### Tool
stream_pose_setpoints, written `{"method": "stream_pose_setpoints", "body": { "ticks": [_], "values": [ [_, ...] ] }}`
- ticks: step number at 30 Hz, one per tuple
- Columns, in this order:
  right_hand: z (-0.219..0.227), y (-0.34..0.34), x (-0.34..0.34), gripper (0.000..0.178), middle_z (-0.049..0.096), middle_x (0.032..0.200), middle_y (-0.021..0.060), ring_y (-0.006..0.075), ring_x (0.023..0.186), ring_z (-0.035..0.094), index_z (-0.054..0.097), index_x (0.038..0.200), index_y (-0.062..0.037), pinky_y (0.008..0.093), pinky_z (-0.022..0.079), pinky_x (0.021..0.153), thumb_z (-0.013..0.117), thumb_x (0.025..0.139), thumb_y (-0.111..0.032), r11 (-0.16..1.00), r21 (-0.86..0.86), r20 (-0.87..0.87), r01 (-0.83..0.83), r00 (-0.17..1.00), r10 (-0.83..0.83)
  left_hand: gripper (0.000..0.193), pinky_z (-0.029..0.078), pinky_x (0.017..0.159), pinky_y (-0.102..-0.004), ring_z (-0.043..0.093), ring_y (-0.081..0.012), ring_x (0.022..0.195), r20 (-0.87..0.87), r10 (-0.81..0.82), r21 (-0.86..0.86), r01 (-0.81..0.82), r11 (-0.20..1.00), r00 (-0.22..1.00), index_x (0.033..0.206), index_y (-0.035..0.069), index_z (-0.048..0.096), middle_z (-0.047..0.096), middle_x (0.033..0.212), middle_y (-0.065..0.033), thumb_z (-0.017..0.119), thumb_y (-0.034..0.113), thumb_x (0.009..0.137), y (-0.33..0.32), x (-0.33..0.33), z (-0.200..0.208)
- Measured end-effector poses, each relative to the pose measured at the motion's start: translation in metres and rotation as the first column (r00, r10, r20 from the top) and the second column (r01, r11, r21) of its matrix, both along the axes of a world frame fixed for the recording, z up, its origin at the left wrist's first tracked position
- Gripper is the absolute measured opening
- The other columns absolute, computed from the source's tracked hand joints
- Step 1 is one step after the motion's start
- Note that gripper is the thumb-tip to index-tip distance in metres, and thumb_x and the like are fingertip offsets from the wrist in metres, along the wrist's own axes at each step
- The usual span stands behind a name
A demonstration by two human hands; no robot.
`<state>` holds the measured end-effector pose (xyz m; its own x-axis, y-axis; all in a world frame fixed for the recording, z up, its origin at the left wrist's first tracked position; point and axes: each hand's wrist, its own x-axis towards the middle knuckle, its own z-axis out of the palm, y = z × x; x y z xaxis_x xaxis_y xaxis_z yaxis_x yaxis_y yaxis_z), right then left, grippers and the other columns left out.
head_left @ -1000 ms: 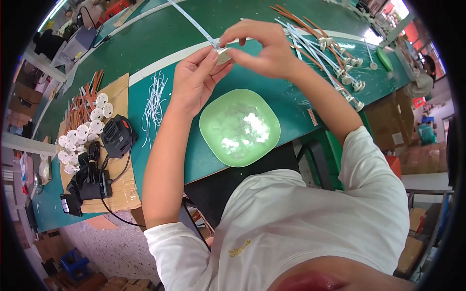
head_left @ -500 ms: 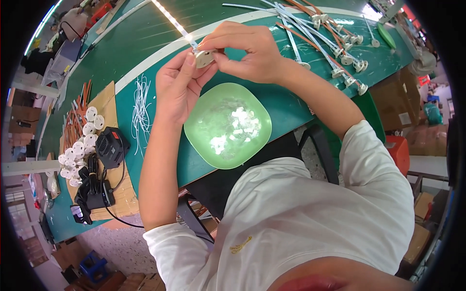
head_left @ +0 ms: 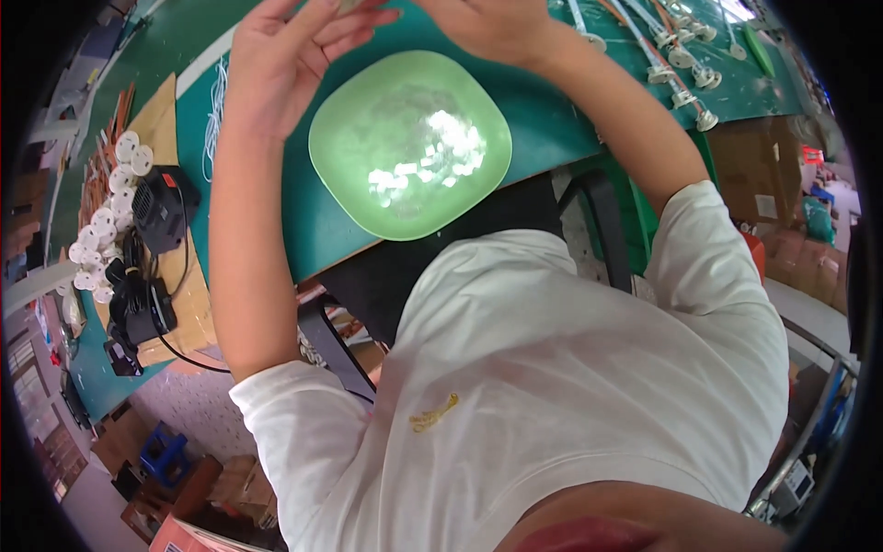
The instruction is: Manually assemble small white plastic parts by attaching rods and pieces to a base plate.
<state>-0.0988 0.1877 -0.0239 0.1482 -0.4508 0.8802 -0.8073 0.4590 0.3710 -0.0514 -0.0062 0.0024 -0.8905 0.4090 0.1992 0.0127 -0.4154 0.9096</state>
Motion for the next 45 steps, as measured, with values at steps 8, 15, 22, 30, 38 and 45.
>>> {"method": "stream_pose_setpoints", "body": {
  "ticks": [8,15,22,30,38,45],
  "values": [
    [0.045,-0.003,0.045,0.022,0.069,0.092,0.0112,0.0225,0.076,0.066,0.068,0.098,-0.0013,0.0292,0.053,0.064,0.067,0.078,0.007,0.846,-0.375,0.398,-0.38,0.758,0.517,0.036,0.056,0.074,-0.0271,0.07,-0.018,0.086,-0.1,0.1,-0.042,-0.105,0.994,0.99,0.122,0.0,0.057,0.069,0.104,-0.011,0.065,0.02,0.093,-0.004,0.004,0.0],
    [0.065,-0.011,0.093,0.018,0.067,0.094,0.0082,0.0266,0.082,0.063,0.068,0.092,-0.0052,0.0353,0.051,0.069,0.071,0.074,-0.005,0.786,0.495,0.753,-0.371,0.634,-0.175,0.027,0.05,0.066,-0.0199,0.068,-0.0109,0.081,-0.036,0.439,-0.08,-0.441,0.894,0.898,0.113,0.003,0.063,0.07,0.1,-0.0071,0.067,0.021,0.093,-0.002,-0.003,-0.004],
    [0.022,-0.017,0.078,0.018,0.061,0.087,0.0136,0.0337,0.088,0.061,0.065,0.088,-0.0016,0.0411,0.048,0.077,0.067,0.078,-0.016,0.595,0.25,0.933,-0.764,0.354,0.062,0.03,0.047,0.065,-0.0186,0.065,-0.0082,0.075,-0.046,0.449,-0.154,-0.451,0.879,0.892,0.111,0.004,0.064,0.07,0.098,-0.0077,0.071,0.024,0.09,0.003,0.005,0.001],
    [0.02,-0.011,0.07,0.015,0.062,0.079,0.0184,0.0372,0.076,0.062,0.065,0.085,-0.0004,0.0426,0.049,0.07,0.063,0.082,-0.015,0.623,0.277,0.932,-0.731,0.361,0.01,0.03,0.047,0.065,-0.0181,0.064,-0.007,0.074,-0.092,0.434,-0.163,-0.443,0.881,0.896,0.11,0.005,0.064,0.07,0.099,-0.0079,0.071,0.026,0.09,0.006,0.003,-0.001],
    [0.025,-0.008,0.071,0.013,0.068,0.074,0.0161,0.0311,0.067,0.066,0.067,0.085,0.0013,0.0361,0.052,0.064,0.065,0.082,-0.012,0.754,0.128,0.96,-0.644,0.273,0.069,0.03,0.047,0.064,-0.0177,0.063,-0.0061,0.073,-0.102,0.421,-0.158,-0.433,0.887,0.901,0.109,0.005,0.064,0.071,0.098,-0.0074,0.069,0.029,0.092,0.002,0.004,0.0],
    [0.044,-0.004,0.076,0.009,0.071,0.074,0.0117,0.0168,0.066,0.07,0.066,0.088,0.0029,0.0275,0.052,0.062,0.062,0.082,-0.002,0.802,0.008,0.999,-0.597,-0.031,-0.033,0.028,0.046,0.063,-0.0171,0.062,-0.0059,0.072,-0.113,0.408,-0.158,-0.422,0.893,0.906,0.108,0.005,0.064,0.07,0.096,-0.0069,0.068,0.029,0.092,0.003,0.004,0.001]
  ]
}}
